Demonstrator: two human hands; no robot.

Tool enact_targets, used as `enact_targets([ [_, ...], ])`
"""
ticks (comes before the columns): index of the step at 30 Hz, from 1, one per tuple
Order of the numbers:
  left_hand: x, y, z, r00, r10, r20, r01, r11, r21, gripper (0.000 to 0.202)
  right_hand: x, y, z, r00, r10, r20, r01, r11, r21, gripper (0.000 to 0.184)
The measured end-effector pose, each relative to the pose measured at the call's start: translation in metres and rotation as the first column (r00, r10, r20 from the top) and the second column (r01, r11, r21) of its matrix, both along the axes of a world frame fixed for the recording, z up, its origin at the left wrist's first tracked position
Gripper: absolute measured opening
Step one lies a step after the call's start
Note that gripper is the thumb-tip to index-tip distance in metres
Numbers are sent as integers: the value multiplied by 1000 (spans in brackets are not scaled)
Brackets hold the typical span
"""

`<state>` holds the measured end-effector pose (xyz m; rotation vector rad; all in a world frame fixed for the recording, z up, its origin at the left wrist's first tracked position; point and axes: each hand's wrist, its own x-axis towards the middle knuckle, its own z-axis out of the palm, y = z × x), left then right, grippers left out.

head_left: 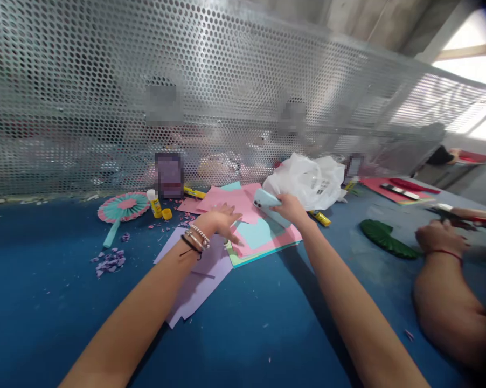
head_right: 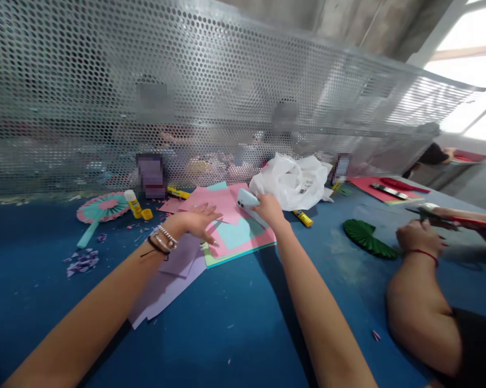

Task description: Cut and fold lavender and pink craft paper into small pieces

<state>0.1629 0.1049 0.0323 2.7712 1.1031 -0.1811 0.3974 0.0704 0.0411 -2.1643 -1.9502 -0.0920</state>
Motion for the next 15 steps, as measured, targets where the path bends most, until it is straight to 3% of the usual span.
enact_targets([
  [3, -5, -3, -4, 999, -29, -41, 24, 993, -111, 111, -10, 0, 1, 998, 47, 33, -49, 997, 53, 28],
  [5, -4, -2, -8, 1000, -16, -9, 15, 995, -100, 107, -18, 0, 0, 996, 73, 57, -78, 993, 91, 31],
  [9, 4, 3, -7, 985, -49, 164, 33, 995, 99, 56, -25, -2, 2, 988, 127, 84, -139, 978, 154, 32],
  [13, 10, 2, 9, 943, -111, 313, 34, 970, 242, 43, -21, -6, 9, 989, 128, 78, -143, 963, 228, 31],
  [15, 13, -4, 19, 869, -278, 410, 127, 925, 358, 37, -18, -7, 13, 989, 134, 70, -148, 952, 268, 31],
])
